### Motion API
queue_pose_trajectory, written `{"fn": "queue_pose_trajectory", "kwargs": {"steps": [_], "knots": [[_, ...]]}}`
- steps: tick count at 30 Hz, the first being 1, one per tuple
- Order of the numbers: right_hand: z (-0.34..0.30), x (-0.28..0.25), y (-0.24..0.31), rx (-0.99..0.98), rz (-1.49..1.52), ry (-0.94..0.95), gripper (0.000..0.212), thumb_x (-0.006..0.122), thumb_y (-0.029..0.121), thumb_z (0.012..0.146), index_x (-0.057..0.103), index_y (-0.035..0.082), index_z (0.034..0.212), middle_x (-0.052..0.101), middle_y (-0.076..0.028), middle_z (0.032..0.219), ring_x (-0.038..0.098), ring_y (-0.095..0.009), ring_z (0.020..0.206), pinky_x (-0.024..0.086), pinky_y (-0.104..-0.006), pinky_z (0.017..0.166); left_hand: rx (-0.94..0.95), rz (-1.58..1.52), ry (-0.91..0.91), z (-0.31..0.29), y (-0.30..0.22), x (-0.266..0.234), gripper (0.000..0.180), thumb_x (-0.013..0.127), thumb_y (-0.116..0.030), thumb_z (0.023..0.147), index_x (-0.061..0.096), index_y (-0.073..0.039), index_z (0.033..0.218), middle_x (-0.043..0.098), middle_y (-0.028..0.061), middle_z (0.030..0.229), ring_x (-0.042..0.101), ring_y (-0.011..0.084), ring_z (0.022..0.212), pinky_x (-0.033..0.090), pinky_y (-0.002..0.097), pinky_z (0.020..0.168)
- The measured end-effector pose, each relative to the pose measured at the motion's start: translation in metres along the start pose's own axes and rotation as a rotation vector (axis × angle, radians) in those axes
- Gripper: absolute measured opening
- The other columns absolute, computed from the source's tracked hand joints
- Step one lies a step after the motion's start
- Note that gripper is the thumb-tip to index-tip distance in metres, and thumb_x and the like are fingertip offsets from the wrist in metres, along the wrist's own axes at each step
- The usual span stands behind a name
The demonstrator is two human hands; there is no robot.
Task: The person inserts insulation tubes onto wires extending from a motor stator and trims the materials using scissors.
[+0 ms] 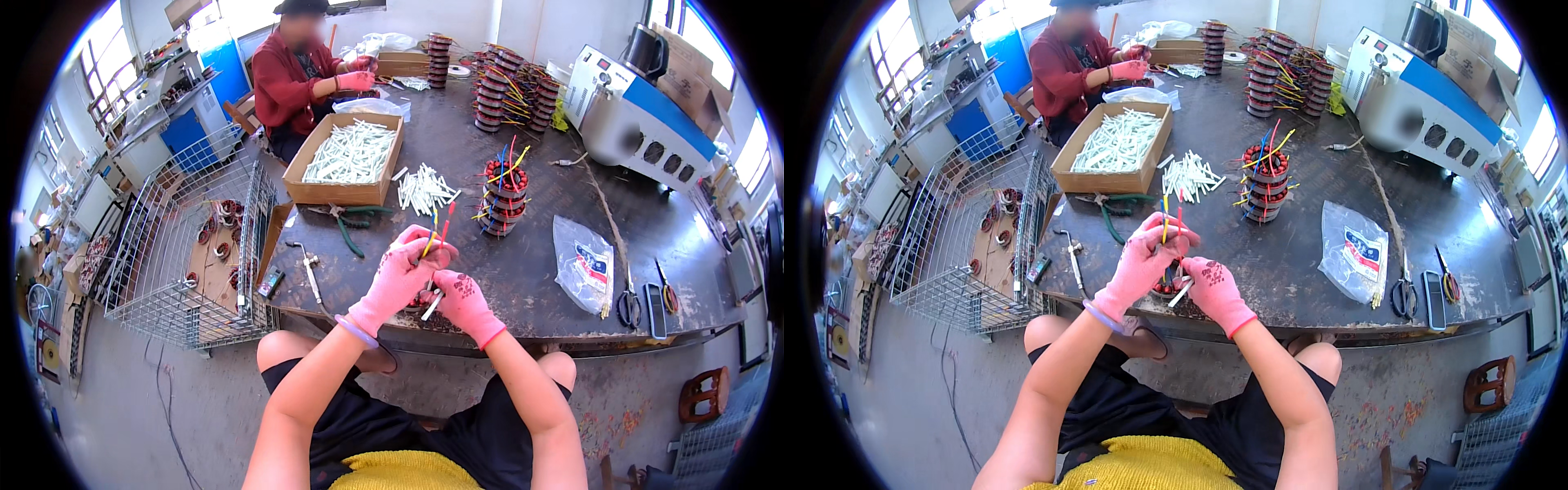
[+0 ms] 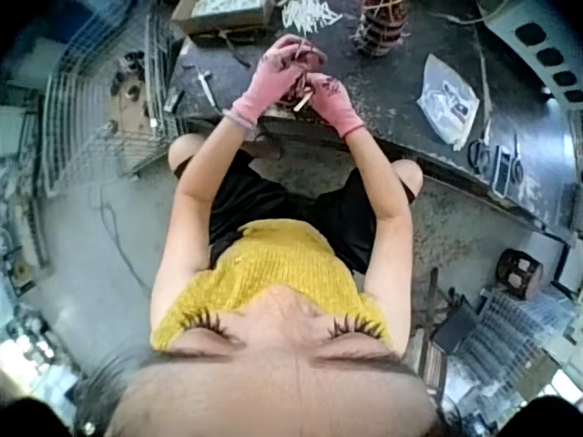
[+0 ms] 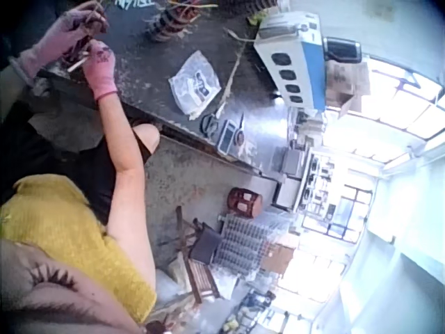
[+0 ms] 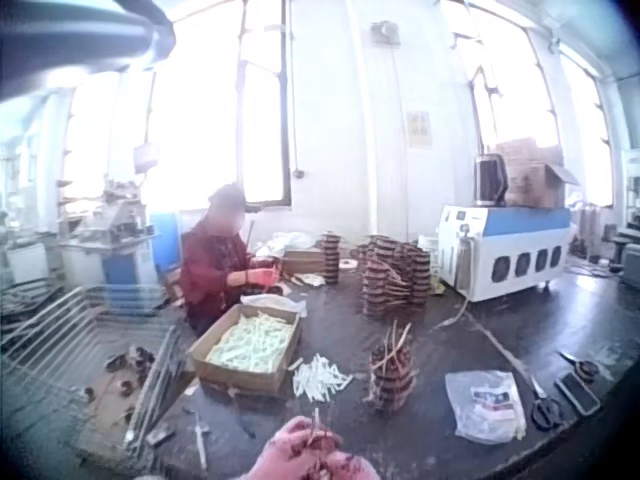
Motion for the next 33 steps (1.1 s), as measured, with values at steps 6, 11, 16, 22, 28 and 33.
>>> {"fn": "queue_pose_trajectory", "kwargs": {"steps": [6, 11, 16, 22, 28, 33], "knots": [[0.0, 0.02, 0.043, -0.267, -0.003, -0.094, 0.018, 0.067, 0.016, 0.085, 0.066, 0.007, 0.101, 0.068, -0.013, 0.097, 0.065, -0.033, 0.094, 0.051, -0.0438, 0.08, 0.003, 0.251, -0.116, -0.024, -0.002, -0.038, 0.02, 0.072, -0.005, 0.077, 0.07, -0.004, 0.097, 0.062, 0.0073, 0.097, 0.062, 0.0206, 0.094, 0.053, 0.0332, 0.083], [-0.012, 0.017, -0.014, -0.205, 0.02, -0.192, 0.02, 0.071, 0.013, 0.078, 0.067, 0.005, 0.097, 0.069, -0.014, 0.091, 0.065, -0.037, 0.088, 0.051, -0.0451, 0.076, 0.248, -0.035, -0.093, 0.0, -0.006, 0.01, 0.012, 0.063, 0.006, 0.076, 0.061, 0.002, 0.088, 0.054, 0.009, 0.087, 0.06, 0.0227, 0.081, 0.049, 0.0321, 0.073], [-0.002, 0.027, -0.017, -0.084, 0.197, 0.112, 0.036, 0.071, 0.026, 0.089, 0.066, 0.001, 0.115, 0.07, -0.017, 0.105, 0.068, -0.034, 0.094, 0.052, -0.045, 0.083, 0.224, 0.011, -0.116, -0.015, 0.001, -0.006, 0.006, 0.066, -0.003, 0.083, 0.062, 0.002, 0.085, 0.055, 0.0092, 0.086, 0.058, 0.0267, 0.081, 0.048, 0.0359, 0.075], [-0.004, 0.009, 0.003, -0.25, 0.109, -0.043, 0.019, 0.068, 0.01, 0.089, 0.066, 0.002, 0.107, 0.07, -0.014, 0.092, 0.066, -0.026, 0.08, 0.053, -0.0365, 0.076, 0.276, 0.047, -0.153, -0.012, 0.001, -0.007, 0.006, 0.066, -0.001, 0.077, 0.061, 0.001, 0.082, 0.056, 0.0101, 0.085, 0.058, 0.0295, 0.083, 0.047, 0.0384, 0.075], [-0.007, 0.03, -0.022, -0.309, -0.017, -0.111, 0.019, 0.068, 0.014, 0.092, 0.066, 0.001, 0.106, 0.07, -0.013, 0.093, 0.065, -0.019, 0.08, 0.052, -0.0337, 0.074, 0.237, -0.021, -0.07, -0.006, 0.005, -0.001, 0.012, 0.067, 0.0, 0.074, 0.066, 0.0, 0.086, 0.058, 0.0098, 0.087, 0.061, 0.0292, 0.084, 0.048, 0.0382, 0.074], [-0.022, 0.005, -0.011, 0.313, 0.448, 0.058, 0.024, 0.067, 0.022, 0.096, 0.067, 0.0, 0.106, 0.069, -0.006, 0.097, 0.063, -0.015, 0.082, 0.051, -0.0298, 0.073, 0.286, 0.131, -0.187, -0.019, 0.003, -0.031, 0.012, 0.066, -0.004, 0.086, 0.068, 0.002, 0.097, 0.058, 0.0102, 0.098, 0.063, 0.0229, 0.085, 0.051, 0.0322, 0.077]]}}
Point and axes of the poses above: each hand's wrist, its own z-axis towards the middle knuckle, its own x-axis out of the palm, y = z × x, the point moved 8 cm from there along z, towards the middle knuckle
